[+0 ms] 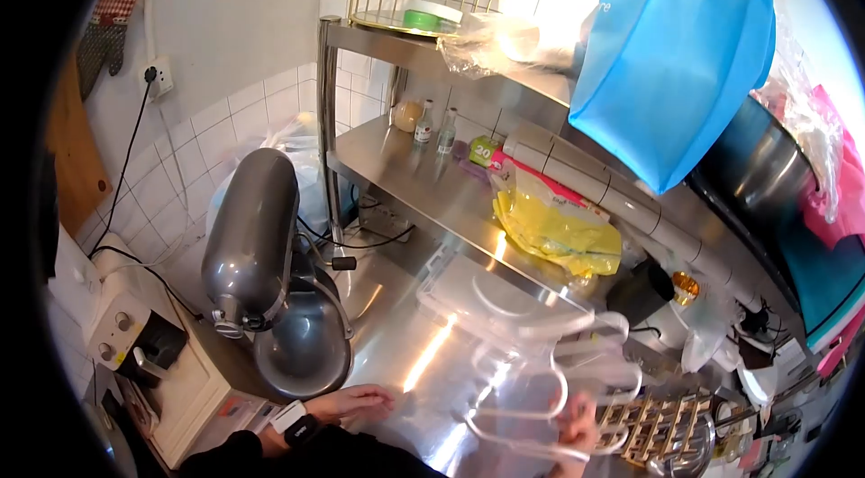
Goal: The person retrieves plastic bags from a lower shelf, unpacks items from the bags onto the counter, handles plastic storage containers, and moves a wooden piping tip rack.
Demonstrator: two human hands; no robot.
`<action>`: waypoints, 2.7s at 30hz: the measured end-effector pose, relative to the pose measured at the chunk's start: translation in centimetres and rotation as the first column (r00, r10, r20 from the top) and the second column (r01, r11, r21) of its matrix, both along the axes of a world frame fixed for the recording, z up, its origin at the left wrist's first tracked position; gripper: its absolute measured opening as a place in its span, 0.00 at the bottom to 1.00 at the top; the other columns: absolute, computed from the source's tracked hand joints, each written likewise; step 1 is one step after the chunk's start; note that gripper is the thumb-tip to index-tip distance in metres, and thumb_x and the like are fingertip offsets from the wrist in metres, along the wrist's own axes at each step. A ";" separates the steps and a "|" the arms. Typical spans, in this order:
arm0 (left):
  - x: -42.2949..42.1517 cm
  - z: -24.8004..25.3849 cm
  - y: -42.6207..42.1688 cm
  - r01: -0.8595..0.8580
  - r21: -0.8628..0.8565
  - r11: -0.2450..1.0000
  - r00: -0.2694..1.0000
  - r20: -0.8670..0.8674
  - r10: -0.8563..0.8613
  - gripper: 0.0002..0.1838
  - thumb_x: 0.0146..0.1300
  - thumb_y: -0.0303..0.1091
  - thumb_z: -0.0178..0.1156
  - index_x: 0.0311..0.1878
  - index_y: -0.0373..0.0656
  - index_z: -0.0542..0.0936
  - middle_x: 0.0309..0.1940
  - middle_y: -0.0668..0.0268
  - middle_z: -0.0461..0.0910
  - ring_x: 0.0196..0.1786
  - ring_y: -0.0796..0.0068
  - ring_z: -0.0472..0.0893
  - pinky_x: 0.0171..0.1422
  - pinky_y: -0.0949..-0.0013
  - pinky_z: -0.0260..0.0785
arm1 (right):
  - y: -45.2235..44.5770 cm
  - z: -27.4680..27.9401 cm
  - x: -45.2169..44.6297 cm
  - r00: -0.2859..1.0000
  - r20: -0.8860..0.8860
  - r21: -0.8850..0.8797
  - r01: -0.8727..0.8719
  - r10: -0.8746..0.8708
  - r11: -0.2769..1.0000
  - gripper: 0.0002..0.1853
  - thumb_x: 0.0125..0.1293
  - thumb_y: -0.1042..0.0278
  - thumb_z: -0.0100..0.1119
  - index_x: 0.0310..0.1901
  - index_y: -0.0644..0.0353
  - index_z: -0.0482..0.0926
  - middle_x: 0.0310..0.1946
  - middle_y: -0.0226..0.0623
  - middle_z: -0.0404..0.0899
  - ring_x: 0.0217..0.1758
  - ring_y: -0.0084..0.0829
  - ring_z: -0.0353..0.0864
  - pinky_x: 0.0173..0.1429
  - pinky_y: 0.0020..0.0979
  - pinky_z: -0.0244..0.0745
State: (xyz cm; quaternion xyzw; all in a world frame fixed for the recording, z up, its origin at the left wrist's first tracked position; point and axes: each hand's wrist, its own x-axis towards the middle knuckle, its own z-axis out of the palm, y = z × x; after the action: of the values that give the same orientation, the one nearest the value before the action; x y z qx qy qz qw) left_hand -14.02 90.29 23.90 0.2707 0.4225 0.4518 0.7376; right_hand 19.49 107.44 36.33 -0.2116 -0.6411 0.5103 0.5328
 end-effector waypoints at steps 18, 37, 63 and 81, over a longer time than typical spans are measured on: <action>-0.4 0.2 -5.2 -0.194 0.037 0.980 0.977 0.092 0.190 0.17 0.69 0.38 0.46 0.57 0.41 0.67 0.51 0.63 0.71 0.53 0.70 0.73 0.58 0.69 0.65 | 16.6 6.9 -31.3 0.941 0.239 0.235 0.184 -0.240 0.954 0.25 0.42 0.56 0.71 0.20 0.55 0.60 0.20 0.27 0.63 0.23 0.22 0.58 0.28 0.26 0.59; 0.3 -0.1 -4.4 -0.185 -0.003 0.983 0.970 0.158 0.183 0.15 0.69 0.34 0.45 0.55 0.37 0.67 0.49 0.59 0.73 0.49 0.69 0.75 0.55 0.69 0.68 | 3.6 0.7 -24.0 0.910 0.313 0.745 -0.058 -0.272 0.664 0.25 0.57 0.65 0.57 0.56 0.64 0.65 0.58 0.51 0.61 0.63 0.50 0.59 0.66 0.44 0.57; 5.1 2.9 0.5 -0.036 -0.189 0.981 0.998 -0.060 0.025 0.15 0.68 0.34 0.46 0.54 0.38 0.68 0.46 0.61 0.74 0.47 0.71 0.76 0.50 0.71 0.70 | 6.1 -20.4 26.1 0.358 0.016 -0.587 0.759 -0.934 0.281 0.23 0.58 0.77 0.42 0.57 0.56 0.65 0.43 0.39 0.75 0.37 0.28 0.77 0.33 0.28 0.73; 1.1 0.1 10.7 -0.506 -0.010 0.862 0.833 -0.263 0.486 0.21 0.62 0.42 0.54 0.57 0.50 0.64 0.47 0.71 0.69 0.51 0.74 0.71 0.51 0.64 0.64 | 9.5 -16.9 27.6 0.312 -0.272 -0.433 0.805 -0.910 0.406 0.17 0.64 0.62 0.56 0.51 0.57 0.68 0.41 0.31 0.72 0.39 0.23 0.74 0.39 0.24 0.73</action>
State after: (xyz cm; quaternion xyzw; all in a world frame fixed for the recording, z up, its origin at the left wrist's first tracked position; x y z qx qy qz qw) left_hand -12.89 100.97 24.01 0.1772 0.5857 0.5725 0.5457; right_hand 47.08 116.95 19.39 -0.4468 -0.2173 0.2458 0.8323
